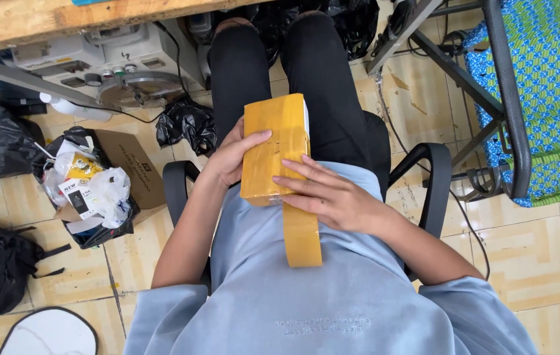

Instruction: The person applies adhesive tape to a small white box by hand, wrapping it around the exterior and smoothing it down.

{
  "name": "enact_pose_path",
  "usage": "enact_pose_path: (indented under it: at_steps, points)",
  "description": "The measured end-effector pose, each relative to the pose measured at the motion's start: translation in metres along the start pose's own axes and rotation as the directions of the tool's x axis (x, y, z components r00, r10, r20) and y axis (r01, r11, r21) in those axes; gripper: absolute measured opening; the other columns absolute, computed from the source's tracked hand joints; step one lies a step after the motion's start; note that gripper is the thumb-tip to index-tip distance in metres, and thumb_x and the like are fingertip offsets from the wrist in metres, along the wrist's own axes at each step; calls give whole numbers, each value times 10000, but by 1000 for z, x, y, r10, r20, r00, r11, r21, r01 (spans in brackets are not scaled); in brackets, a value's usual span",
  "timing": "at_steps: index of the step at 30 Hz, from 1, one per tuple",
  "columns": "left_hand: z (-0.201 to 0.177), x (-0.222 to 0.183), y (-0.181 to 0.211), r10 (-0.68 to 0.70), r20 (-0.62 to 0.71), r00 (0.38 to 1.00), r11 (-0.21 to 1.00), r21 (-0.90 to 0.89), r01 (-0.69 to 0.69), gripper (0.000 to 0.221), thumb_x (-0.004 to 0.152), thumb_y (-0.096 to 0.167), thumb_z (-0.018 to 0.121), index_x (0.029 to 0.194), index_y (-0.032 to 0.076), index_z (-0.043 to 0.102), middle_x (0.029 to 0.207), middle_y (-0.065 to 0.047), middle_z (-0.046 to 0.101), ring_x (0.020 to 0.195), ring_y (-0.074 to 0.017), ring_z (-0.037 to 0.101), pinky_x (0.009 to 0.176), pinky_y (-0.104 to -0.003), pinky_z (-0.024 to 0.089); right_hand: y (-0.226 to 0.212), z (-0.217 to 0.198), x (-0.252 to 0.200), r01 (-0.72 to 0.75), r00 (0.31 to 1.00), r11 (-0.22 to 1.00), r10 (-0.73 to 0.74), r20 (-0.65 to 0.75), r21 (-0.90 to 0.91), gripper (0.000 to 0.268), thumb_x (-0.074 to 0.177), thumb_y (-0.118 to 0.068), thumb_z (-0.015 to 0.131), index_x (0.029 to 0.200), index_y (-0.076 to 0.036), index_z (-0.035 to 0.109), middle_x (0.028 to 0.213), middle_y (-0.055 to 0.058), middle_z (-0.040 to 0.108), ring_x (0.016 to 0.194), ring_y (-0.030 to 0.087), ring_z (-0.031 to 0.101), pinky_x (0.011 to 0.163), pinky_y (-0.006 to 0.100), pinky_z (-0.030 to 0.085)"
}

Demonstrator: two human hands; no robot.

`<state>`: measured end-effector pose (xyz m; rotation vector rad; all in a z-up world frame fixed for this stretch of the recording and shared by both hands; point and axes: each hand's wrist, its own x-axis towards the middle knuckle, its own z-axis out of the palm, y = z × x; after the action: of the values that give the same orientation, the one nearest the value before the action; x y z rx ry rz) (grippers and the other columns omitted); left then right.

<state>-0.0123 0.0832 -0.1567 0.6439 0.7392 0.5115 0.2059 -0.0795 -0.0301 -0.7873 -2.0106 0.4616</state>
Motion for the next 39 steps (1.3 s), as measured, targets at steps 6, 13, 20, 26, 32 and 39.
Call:
enact_pose_path:
  at_steps: [6, 13, 20, 26, 32, 39]
  points:
    - [7, -5, -15, 91, 8, 996, 991, 100, -92, 862, 940, 62, 874, 1621, 179, 358, 1316, -72, 581, 1190, -268, 709, 933, -465, 679, 2, -3, -26, -65, 997, 996, 66, -28, 57, 337, 1146, -100, 483, 1379, -20, 714, 1382, 245, 755, 1213, 469, 767, 1149, 606, 522]
    - [41, -42, 9, 174, 26, 984, 963, 206, -176, 990, 924, 22, 866, 1682, 228, 265, 1357, -71, 558, 1269, -244, 623, 1054, -448, 620, 10, -9, -33, -125, 990, 992, 125, -67, 3, 354, 1137, -209, 545, 1433, -98, 706, 1296, 139, 787, 843, 284, 837, 848, 441, 673]
    - [57, -73, 25, 315, 159, 936, 860, 370, -352, 1150, 839, 18, 944, 1701, 217, 209, 1507, -101, 553, 1353, -241, 534, 1163, -487, 526, -29, -36, 4, -208, 974, 977, 203, 99, 40, 379, 1020, -136, 731, 1397, -103, 696, 1223, 143, 792, 928, 344, 824, 796, 448, 673]
    - [59, -77, 28, 324, 196, 926, 828, 414, -377, 1164, 839, 44, 948, 1698, 234, 185, 1536, -119, 517, 1375, -252, 522, 1165, -478, 505, -42, -47, 17, -311, 934, 938, 271, 234, 153, 485, 973, 86, 692, 1428, -82, 685, 1298, 158, 737, 1078, 429, 762, 915, 517, 613]
    - [66, -80, 30, 322, 209, 923, 797, 466, -384, 1164, 851, 25, 931, 1702, 228, 164, 1560, -137, 509, 1384, -270, 512, 1185, -511, 489, -35, -42, 12, -241, 960, 957, 209, 188, 163, 475, 948, 93, 731, 1383, -96, 758, 1289, 154, 753, 1101, 403, 765, 954, 520, 613]
    - [65, -78, 30, 347, 260, 901, 759, 486, -433, 1148, 864, 51, 924, 1705, 207, 158, 1558, -161, 503, 1398, -292, 506, 1188, -548, 469, -37, -42, 18, -236, 965, 960, 213, 155, 152, 492, 950, 77, 749, 1388, -145, 769, 1278, 199, 744, 1022, 432, 748, 904, 559, 631]
